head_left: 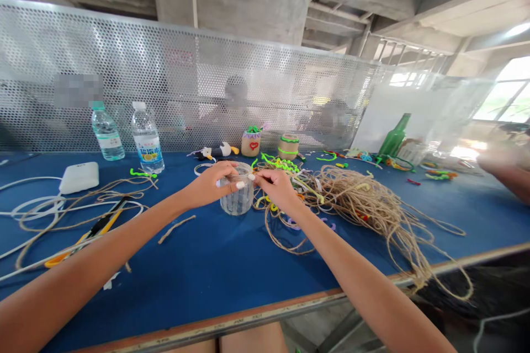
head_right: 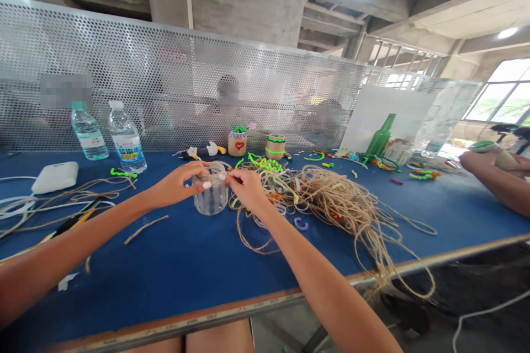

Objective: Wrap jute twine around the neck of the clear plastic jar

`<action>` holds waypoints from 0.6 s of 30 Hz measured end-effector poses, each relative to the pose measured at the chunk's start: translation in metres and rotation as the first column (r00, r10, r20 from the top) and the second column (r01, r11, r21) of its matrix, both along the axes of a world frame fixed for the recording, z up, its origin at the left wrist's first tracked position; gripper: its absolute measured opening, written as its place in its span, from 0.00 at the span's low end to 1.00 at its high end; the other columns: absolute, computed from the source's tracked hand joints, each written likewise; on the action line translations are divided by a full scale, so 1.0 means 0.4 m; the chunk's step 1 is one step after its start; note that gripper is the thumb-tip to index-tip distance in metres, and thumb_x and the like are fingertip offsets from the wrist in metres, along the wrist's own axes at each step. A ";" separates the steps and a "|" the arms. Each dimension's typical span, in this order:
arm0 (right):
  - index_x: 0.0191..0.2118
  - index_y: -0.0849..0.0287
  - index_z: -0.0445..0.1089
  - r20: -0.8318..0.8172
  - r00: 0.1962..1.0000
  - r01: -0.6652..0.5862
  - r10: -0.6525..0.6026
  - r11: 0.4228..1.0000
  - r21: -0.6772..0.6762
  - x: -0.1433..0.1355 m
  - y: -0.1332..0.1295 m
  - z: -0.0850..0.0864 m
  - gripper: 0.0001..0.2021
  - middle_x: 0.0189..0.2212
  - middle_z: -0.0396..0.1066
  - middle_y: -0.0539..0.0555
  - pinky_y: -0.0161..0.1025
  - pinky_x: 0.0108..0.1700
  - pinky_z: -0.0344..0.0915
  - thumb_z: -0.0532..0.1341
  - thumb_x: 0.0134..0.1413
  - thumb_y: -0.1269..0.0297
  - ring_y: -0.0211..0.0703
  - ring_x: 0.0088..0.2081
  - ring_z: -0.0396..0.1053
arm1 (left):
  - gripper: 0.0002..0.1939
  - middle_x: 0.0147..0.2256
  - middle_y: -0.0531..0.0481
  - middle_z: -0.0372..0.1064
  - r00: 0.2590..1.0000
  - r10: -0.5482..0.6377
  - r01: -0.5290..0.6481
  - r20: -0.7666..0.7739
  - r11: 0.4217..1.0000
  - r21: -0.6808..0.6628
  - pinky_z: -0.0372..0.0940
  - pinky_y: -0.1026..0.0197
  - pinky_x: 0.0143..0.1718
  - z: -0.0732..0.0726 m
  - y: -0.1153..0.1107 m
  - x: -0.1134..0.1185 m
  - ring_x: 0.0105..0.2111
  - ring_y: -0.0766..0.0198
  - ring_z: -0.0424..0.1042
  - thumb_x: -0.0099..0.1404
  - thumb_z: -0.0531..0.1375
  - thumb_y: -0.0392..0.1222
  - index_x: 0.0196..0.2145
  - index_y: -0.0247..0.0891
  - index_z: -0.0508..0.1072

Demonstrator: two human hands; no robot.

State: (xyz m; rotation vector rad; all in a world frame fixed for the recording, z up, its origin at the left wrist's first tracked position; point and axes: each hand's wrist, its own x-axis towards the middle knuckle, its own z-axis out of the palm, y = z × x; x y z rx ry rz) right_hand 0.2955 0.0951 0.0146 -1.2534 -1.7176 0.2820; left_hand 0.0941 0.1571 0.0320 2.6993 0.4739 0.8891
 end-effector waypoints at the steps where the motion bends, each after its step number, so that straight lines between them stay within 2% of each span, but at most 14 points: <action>1: 0.22 0.61 0.67 -0.002 1.000 -0.001 0.001 1.000 0.000 0.001 0.000 0.000 0.14 0.18 0.63 0.48 0.33 0.27 0.51 0.56 0.53 0.60 0.34 0.22 0.56 | 0.18 0.49 0.37 0.68 1.000 0.010 -0.010 -0.001 1.000 0.013 0.58 0.48 0.57 0.000 -0.002 -0.002 0.58 0.50 0.60 0.62 0.57 0.54 0.38 0.35 0.69; 4: 0.22 0.61 0.67 -0.013 1.000 -0.003 0.003 1.000 -0.003 0.006 0.002 0.001 0.15 0.18 0.62 0.48 0.33 0.28 0.51 0.56 0.53 0.58 0.34 0.23 0.56 | 0.23 0.57 0.35 0.61 0.998 -0.002 0.003 -0.062 1.000 0.017 0.57 0.46 0.58 0.012 -0.006 -0.017 0.59 0.49 0.59 0.58 0.62 0.50 0.48 0.35 0.68; 7: 0.19 0.61 0.64 -0.045 0.999 0.005 -0.006 1.000 -0.023 0.012 0.012 -0.003 0.17 0.16 0.59 0.47 0.33 0.26 0.49 0.58 0.52 0.55 0.33 0.22 0.54 | 0.25 0.58 0.37 0.61 0.994 -0.024 0.020 -0.105 0.999 -0.040 0.58 0.47 0.57 0.030 -0.008 -0.032 0.58 0.50 0.61 0.59 0.61 0.47 0.53 0.37 0.65; 10: 0.21 0.61 0.63 -0.104 0.994 0.013 -0.019 0.998 -0.057 0.014 0.027 -0.014 0.20 0.17 0.58 0.46 0.33 0.24 0.49 0.60 0.49 0.48 0.32 0.21 0.53 | 0.20 0.52 0.38 0.67 0.997 -0.028 0.022 -0.068 0.996 -0.089 0.58 0.47 0.56 0.028 -0.011 -0.026 0.59 0.49 0.59 0.58 0.62 0.50 0.45 0.36 0.69; 12: 0.27 0.61 0.65 -0.149 0.989 0.011 -0.023 0.997 -0.081 0.014 0.034 -0.022 0.20 0.18 0.59 0.46 0.32 0.23 0.49 0.61 0.46 0.45 0.32 0.21 0.53 | 0.16 0.44 0.40 0.72 0.999 0.008 -0.003 0.038 0.992 -0.124 0.62 0.48 0.52 0.016 -0.014 -0.008 0.58 0.48 0.60 0.59 0.61 0.53 0.36 0.36 0.70; 15: 0.39 0.62 0.69 -0.187 0.982 -0.015 -0.005 0.994 -0.104 0.012 0.035 -0.027 0.23 0.21 0.63 0.47 0.32 0.23 0.50 0.62 0.46 0.46 0.33 0.21 0.54 | 0.15 0.31 0.44 0.70 0.984 0.077 -0.051 0.159 0.986 -0.159 0.66 0.54 0.43 -0.001 -0.017 0.021 0.53 0.49 0.66 0.60 0.57 0.52 0.25 0.38 0.64; 18: 0.41 0.63 0.72 -0.199 0.980 -0.050 0.028 0.993 -0.107 0.010 0.027 -0.021 0.21 0.21 0.65 0.48 0.32 0.24 0.52 0.63 0.47 0.49 0.34 0.23 0.57 | 0.13 0.29 0.47 0.67 0.989 0.068 -0.049 0.130 0.988 -0.146 0.65 0.55 0.43 0.005 -0.018 0.030 0.50 0.51 0.67 0.60 0.56 0.49 0.24 0.38 0.62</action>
